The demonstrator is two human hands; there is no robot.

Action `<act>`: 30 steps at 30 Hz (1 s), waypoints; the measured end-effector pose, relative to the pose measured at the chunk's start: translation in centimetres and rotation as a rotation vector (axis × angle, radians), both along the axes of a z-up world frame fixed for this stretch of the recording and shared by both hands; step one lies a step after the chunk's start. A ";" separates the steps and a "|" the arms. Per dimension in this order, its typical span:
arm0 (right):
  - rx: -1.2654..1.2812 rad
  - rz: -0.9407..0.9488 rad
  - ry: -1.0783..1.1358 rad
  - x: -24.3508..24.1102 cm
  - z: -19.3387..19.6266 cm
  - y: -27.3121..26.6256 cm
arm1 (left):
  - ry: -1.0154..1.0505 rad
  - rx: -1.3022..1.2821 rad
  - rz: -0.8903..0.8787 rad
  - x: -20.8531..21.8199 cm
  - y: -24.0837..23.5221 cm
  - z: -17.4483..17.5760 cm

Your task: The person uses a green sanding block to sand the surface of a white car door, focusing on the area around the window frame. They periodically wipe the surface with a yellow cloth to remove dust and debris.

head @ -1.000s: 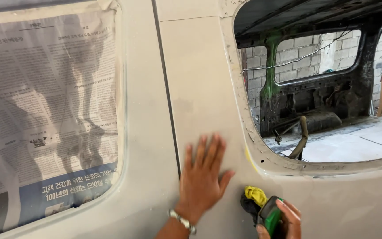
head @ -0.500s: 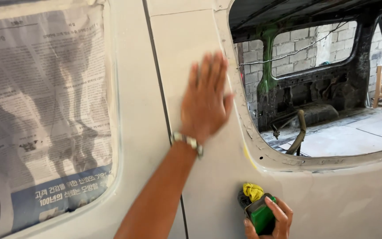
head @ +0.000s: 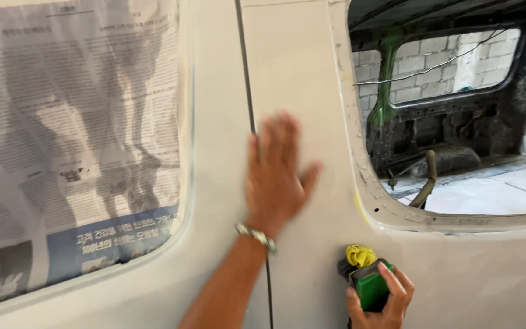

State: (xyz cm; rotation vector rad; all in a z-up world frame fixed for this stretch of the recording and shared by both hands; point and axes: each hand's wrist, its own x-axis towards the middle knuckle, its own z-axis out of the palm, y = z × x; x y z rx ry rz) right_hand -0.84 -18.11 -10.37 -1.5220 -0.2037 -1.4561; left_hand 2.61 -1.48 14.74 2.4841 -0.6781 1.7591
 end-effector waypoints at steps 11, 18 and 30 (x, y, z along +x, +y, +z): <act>-0.006 0.021 0.063 -1.9 0.8 0.2 | -0.013 -0.166 0.155 -3.4 -0.8 -8.6; -0.013 -0.021 0.020 -0.7 -0.2 0.2 | -0.054 -0.138 0.134 -0.7 0.3 -0.7; 0.023 0.051 0.029 -1.2 0.2 -0.1 | -0.008 -0.117 0.151 0.3 -0.8 3.1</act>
